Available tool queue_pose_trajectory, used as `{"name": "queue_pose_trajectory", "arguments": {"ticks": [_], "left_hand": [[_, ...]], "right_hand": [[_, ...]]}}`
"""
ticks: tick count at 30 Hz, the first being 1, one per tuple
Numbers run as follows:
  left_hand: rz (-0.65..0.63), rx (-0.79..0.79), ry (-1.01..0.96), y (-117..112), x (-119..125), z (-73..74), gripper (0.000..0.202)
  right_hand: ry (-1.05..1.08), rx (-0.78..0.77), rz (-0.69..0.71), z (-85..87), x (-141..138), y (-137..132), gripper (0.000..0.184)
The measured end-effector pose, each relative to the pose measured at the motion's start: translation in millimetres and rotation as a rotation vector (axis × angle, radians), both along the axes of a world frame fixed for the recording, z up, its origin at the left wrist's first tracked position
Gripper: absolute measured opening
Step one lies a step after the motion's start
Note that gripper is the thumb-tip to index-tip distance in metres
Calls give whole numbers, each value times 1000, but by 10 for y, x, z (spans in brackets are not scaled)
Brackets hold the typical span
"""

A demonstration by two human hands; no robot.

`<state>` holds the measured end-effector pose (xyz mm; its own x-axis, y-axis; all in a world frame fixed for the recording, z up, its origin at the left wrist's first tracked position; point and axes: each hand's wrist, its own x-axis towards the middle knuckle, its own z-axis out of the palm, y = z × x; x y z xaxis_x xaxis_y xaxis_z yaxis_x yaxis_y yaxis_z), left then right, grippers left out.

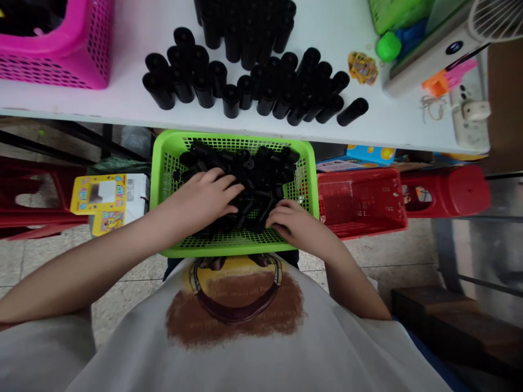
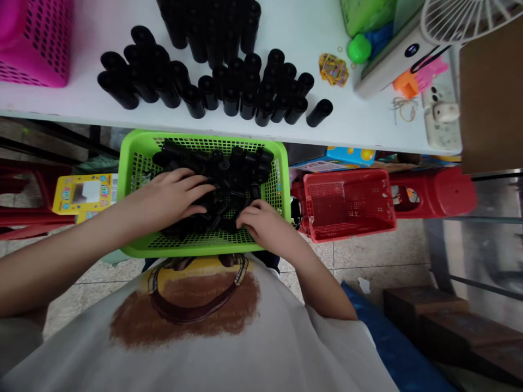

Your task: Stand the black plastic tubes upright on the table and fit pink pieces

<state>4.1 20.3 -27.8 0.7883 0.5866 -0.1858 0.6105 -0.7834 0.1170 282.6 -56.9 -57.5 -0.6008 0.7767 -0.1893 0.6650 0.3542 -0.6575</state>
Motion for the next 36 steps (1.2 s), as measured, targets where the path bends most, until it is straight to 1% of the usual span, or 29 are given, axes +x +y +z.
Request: {"name": "queue_pose_trajectory", "arguments": {"ticks": [2,4,6,8,10,12,14,17,19,20,22,24,26,28,31,33,36], "left_hand": [[-114,-22,-52,50,259,-24,32],[-214,-14,-104,130,568,-102,32],[-285,-12,-130,226,864,-221,34],[-347,-54,-86,317,1092,-348,32],[-379,-106,-21,382,1230,-447,28],[-365,-142,16,417,1289,-495,25],[-340,-168,23,434,1293,-500,21],[-338,-204,-25,452,1223,-457,18],[-322,-251,-126,450,1119,-402,22],[-288,-294,-199,439,1048,-364,24],[-162,-419,-376,390,881,-265,30],[0,-543,-547,309,709,-151,32],[121,-627,-678,219,571,-52,31],[184,-672,-761,150,488,8,30],[199,-706,-816,109,447,23,28],[205,-739,-824,97,448,2,26],[261,-897,-819,46,471,-35,31]], "right_hand": [[60,19,-10,29,-34,-35,32],[109,70,-104,79,-7,-69,32],[152,141,-274,133,85,-101,31],[220,177,-472,169,214,-134,32],[287,171,-641,181,337,-172,31],[321,165,-751,182,418,-213,24],[325,179,-784,193,444,-247,19],[312,222,-758,227,402,-270,19],[314,236,-735,231,347,-268,22],[335,235,-726,220,315,-264,26],[408,231,-718,174,244,-252,38],[470,226,-721,119,164,-235,43],[489,233,-701,86,86,-210,38],[478,267,-651,92,29,-177,33],[442,345,-592,153,-1,-121,31],[400,355,-556,198,-4,-96,32],[328,352,-443,230,-59,-101,32]]}}
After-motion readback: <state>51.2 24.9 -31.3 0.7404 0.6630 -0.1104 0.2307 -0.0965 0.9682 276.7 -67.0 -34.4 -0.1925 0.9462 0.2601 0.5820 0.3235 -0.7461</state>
